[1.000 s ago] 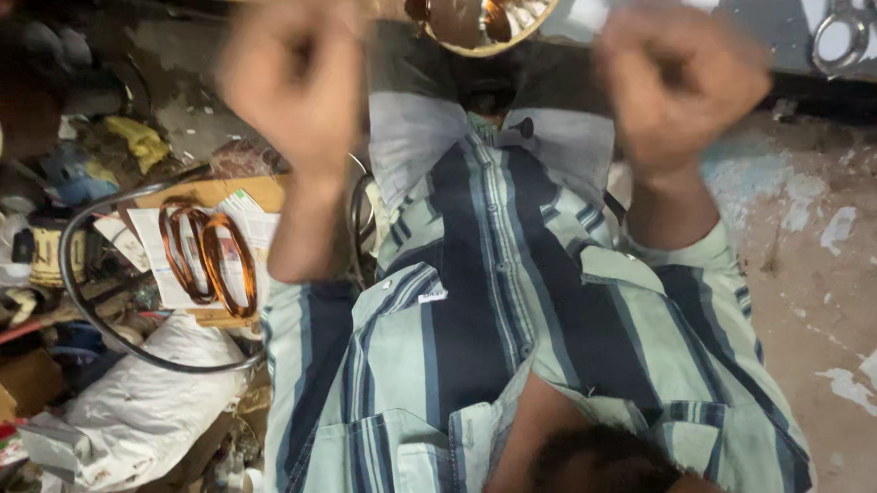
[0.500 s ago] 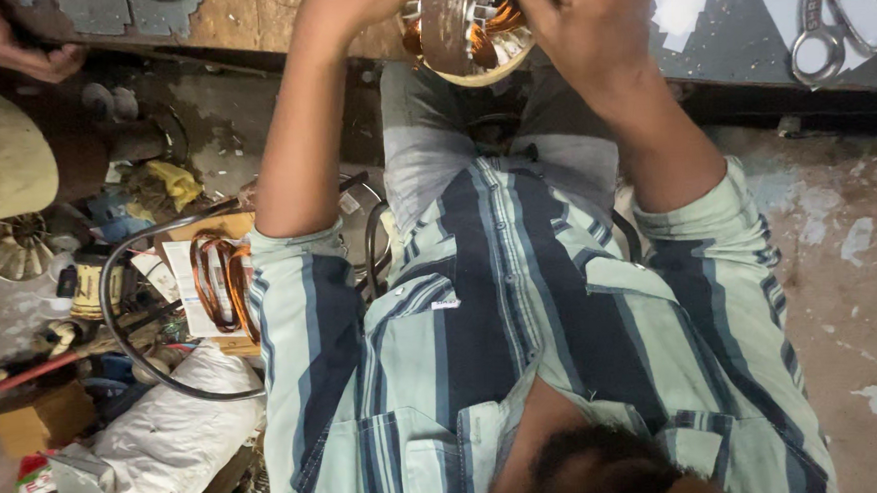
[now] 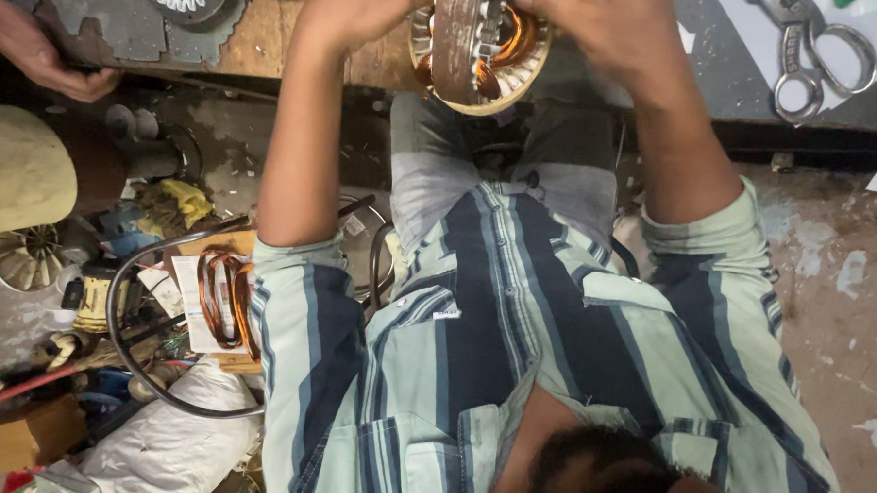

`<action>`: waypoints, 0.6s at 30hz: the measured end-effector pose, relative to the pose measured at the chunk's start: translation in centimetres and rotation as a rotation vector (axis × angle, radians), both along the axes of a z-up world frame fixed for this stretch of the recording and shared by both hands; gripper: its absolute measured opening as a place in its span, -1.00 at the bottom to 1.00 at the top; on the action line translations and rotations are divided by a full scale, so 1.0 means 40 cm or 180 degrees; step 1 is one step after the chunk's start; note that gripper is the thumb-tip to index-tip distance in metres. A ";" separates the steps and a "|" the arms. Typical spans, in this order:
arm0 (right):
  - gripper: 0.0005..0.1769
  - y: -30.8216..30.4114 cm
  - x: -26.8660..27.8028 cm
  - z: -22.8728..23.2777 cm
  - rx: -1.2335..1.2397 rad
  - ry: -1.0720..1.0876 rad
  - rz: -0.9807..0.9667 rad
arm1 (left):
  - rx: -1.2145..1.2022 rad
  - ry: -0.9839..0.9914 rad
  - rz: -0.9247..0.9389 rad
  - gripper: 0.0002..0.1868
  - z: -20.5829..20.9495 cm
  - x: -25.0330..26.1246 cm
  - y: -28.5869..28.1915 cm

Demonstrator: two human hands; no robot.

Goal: The person winds copper wire around a motor stator core, threading the wire through slots and securing it with white insulating tape. The person repeatedly rotates the stator and adjusts the wire placement by hand.

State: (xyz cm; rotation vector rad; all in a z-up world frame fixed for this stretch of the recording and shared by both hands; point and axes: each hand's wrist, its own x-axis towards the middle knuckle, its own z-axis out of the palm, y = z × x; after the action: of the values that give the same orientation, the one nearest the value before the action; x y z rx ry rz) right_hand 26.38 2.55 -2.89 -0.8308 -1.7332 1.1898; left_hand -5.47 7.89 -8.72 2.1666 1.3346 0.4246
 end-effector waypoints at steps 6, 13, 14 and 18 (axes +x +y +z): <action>-0.86 0.038 0.006 -0.043 0.0970 -0.0672 0.0119 | -0.0175 -0.0084 0.0018 -0.59 0.035 0.017 0.002; -0.84 0.012 -0.016 -0.020 -0.0523 -0.0047 0.0203 | -0.0200 0.0114 0.0085 -0.60 0.026 0.009 -0.009; -0.83 0.011 -0.020 -0.014 -0.0698 0.0282 0.0230 | -0.0172 0.0179 0.0119 -0.61 0.026 0.009 -0.007; -0.76 0.001 -0.039 -0.007 -0.1131 0.0916 0.0337 | -0.0338 -0.0354 0.0234 -0.64 0.021 0.022 -0.019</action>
State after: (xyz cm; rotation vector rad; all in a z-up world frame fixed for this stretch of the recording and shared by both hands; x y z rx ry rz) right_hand 24.83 2.60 -3.17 -0.7341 -1.3656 1.6338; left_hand -4.57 7.12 -7.88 1.9832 1.3475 0.4843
